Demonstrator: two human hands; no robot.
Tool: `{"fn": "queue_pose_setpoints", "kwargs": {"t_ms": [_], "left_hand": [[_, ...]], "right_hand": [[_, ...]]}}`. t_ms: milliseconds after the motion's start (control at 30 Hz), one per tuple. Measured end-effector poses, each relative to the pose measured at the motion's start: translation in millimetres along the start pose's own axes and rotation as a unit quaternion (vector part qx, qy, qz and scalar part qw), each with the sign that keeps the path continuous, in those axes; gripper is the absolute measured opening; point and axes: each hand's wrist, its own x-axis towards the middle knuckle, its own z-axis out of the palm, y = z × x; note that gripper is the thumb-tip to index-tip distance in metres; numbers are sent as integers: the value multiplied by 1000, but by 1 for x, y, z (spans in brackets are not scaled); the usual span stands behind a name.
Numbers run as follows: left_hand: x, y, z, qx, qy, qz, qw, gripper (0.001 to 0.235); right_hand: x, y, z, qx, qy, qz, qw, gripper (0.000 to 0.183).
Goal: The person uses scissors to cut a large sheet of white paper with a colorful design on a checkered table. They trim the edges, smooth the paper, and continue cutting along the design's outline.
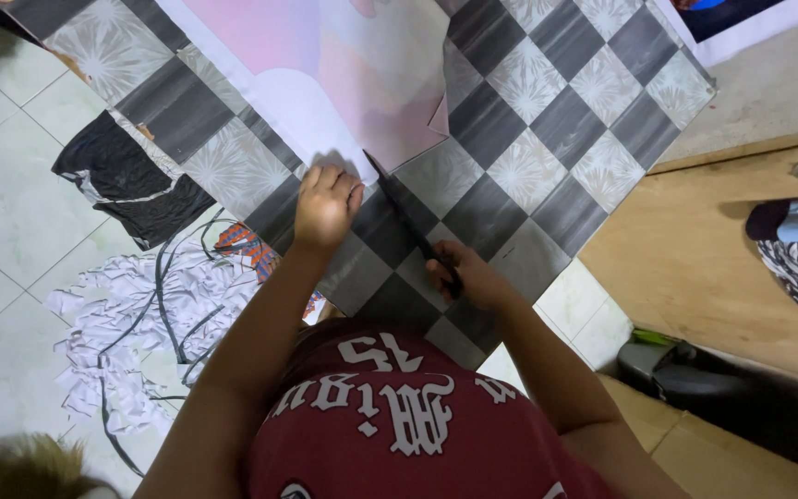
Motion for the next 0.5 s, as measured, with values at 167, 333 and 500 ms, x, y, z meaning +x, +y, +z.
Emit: {"fn": "queue_pose_setpoints", "kwargs": {"t_ms": [167, 333, 500], "left_hand": [[-5, -3, 6, 15, -5, 1, 1000, 19], [-2, 1, 1, 24, 5, 5, 1000, 15], [2, 7, -8, 10, 7, -2, 1000, 15]], "right_hand": [[15, 4, -4, -18, -21, -14, 1000, 43], [24, -9, 6, -2, -26, -16, 1000, 38], [35, -10, 9, 5, -33, -20, 999, 41]]}}
